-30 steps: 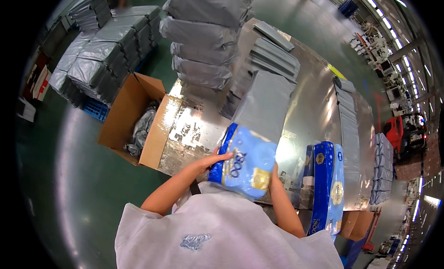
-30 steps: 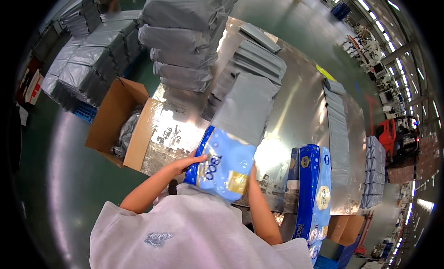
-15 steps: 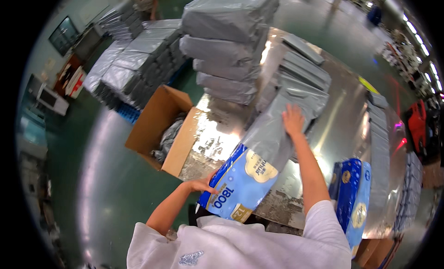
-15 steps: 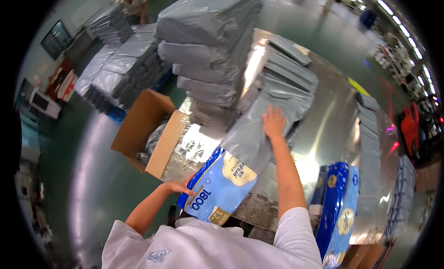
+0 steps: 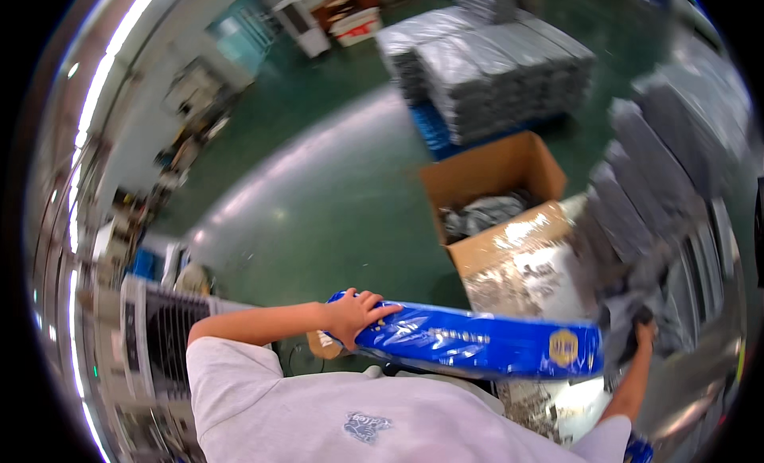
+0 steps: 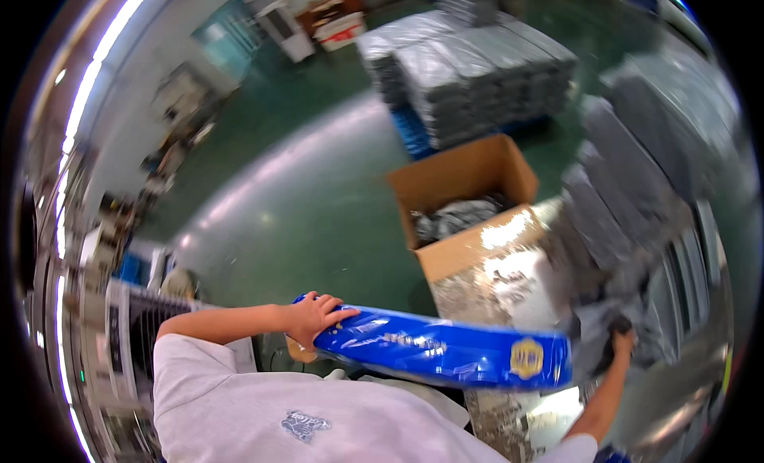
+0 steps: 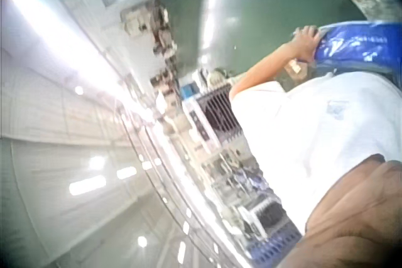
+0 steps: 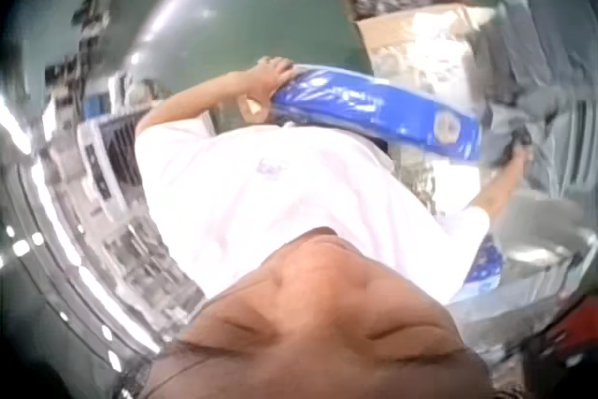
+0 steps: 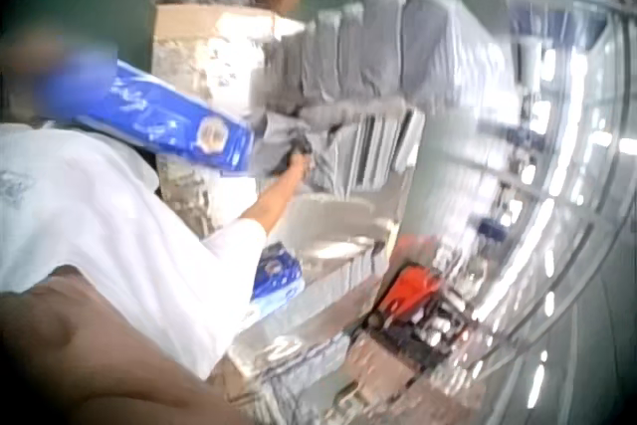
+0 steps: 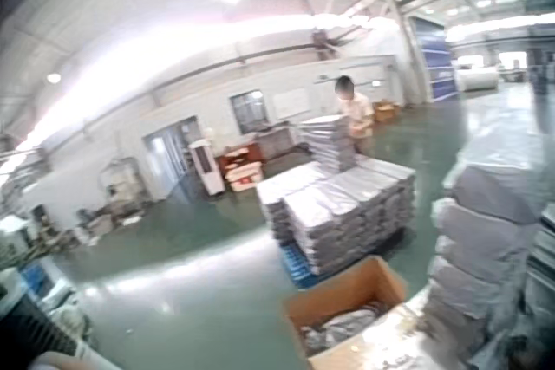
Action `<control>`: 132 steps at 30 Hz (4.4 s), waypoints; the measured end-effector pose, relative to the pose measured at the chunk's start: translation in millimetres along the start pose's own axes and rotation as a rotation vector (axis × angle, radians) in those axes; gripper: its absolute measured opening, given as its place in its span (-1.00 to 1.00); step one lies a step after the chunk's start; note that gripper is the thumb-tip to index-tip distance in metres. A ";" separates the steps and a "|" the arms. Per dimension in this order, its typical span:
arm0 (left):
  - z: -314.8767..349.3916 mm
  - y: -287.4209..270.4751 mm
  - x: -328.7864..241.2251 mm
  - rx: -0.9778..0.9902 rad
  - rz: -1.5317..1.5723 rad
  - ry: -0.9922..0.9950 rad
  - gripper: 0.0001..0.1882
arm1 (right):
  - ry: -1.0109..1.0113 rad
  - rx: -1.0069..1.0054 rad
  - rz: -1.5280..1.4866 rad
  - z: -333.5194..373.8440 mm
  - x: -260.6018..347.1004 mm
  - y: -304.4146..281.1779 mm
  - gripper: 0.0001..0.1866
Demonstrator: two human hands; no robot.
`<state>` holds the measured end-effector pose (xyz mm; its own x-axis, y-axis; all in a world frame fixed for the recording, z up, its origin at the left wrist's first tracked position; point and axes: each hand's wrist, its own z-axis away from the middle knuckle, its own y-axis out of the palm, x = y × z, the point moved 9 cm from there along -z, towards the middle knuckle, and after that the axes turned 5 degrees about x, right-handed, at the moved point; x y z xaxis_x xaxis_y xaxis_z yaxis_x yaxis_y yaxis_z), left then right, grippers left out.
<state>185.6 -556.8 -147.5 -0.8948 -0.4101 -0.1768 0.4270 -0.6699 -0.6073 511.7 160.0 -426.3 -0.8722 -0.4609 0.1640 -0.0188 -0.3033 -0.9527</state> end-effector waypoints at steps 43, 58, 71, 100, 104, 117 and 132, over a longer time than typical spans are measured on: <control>119.1 715.8 246.0 -0.436 1.359 -1.524 0.23 | -1.717 0.499 0.297 676.1 902.0 223.7 -0.11; 124.1 956.1 259.3 -0.652 1.533 -1.575 -0.35 | -0.876 0.751 0.685 474.0 674.0 336.4 -0.33; -163.7 656.2 206.7 -0.770 1.922 -0.423 -0.61 | -0.877 0.895 0.404 521.5 660.6 284.6 -0.59; -397.0 -173.2 -414.3 -0.813 -0.124 0.923 -0.52 | 0.549 -0.565 -0.607 149.2 -295.4 -202.8 -0.42; -453.3 -211.4 -481.9 -0.821 -0.171 0.945 -0.59 | 0.292 -0.765 -0.100 61.1 -168.2 -162.0 -0.54; -588.7 -173.2 -507.4 -0.229 -0.633 0.767 -0.30 | 0.026 -0.325 -1.202 247.6 -176.3 -98.7 -0.71; -520.2 -193.1 -501.4 -0.716 -0.626 0.921 -0.37 | 1.287 0.059 -1.648 656.2 -425.5 12.3 -0.03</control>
<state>483.8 100.2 -344.5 -0.7964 0.6047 -0.0037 0.0035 -0.0016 -1.0000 1203.3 -194.9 -339.9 0.1684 0.9010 0.3998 -0.9629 0.2372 -0.1288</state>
